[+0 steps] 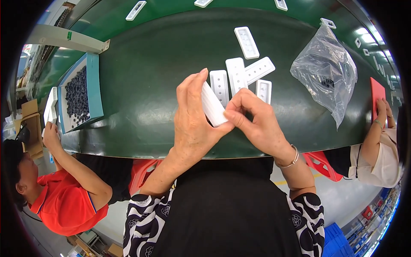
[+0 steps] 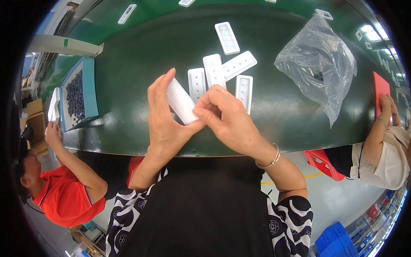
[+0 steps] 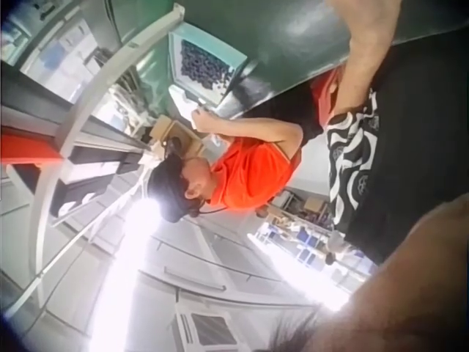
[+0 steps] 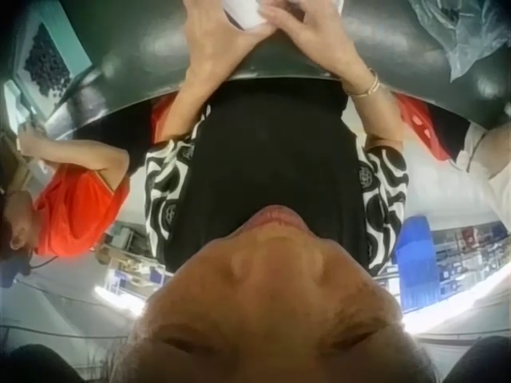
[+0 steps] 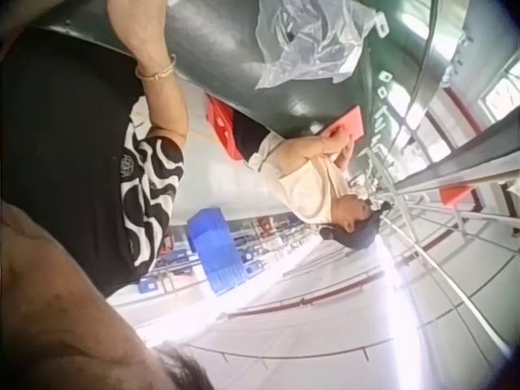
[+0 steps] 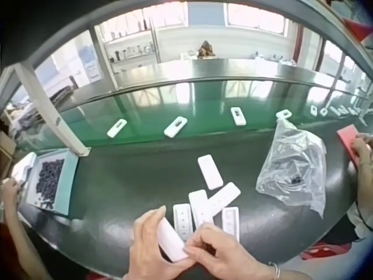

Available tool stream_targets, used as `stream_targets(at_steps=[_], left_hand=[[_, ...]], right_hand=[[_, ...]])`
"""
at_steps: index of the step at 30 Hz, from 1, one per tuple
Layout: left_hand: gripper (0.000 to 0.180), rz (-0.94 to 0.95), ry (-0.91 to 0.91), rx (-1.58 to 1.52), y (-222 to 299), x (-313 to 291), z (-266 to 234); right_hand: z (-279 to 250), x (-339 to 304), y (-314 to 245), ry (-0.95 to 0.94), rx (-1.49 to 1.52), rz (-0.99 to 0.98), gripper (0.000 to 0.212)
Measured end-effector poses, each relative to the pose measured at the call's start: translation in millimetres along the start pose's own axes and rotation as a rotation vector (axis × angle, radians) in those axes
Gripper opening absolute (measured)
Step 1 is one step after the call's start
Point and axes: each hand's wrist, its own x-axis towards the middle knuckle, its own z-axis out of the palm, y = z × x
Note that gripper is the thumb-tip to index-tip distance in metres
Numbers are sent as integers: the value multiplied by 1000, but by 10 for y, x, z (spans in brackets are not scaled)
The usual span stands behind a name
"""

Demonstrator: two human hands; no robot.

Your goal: Packaging electronic components into small bags and cardboard boxes on a production line.

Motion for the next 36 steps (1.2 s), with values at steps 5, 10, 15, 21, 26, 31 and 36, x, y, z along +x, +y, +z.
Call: stream_targets(at_steps=[5, 10, 15, 21, 26, 31, 36], left_hand=[[103, -3, -21, -143, 18, -21, 16], [103, -42, -45, -79, 76, -42, -13], [105, -35, -25, -15, 37, -51, 43], [106, 40, -34, -44, 101, -36, -20], [106, 14, -41, -27, 26, -73, 21], [104, -5, -79, -105, 59, -105, -32], [103, -133, -153, -336, -4, -171, -171]], right_hand=[[11, -9, 55, -34, 130, 139, 12], [14, -28, 38, 33, 195, 120, 13], [29, -68, 34, 7, 38, 67, 12], [27, -96, -7, 105, 112, 137, 11], [77, -121, 55, 36, 20, 29, 12], [101, -163, 90, 82, -53, 29, 11], [-82, -149, 132, 1, 148, 200, 13]])
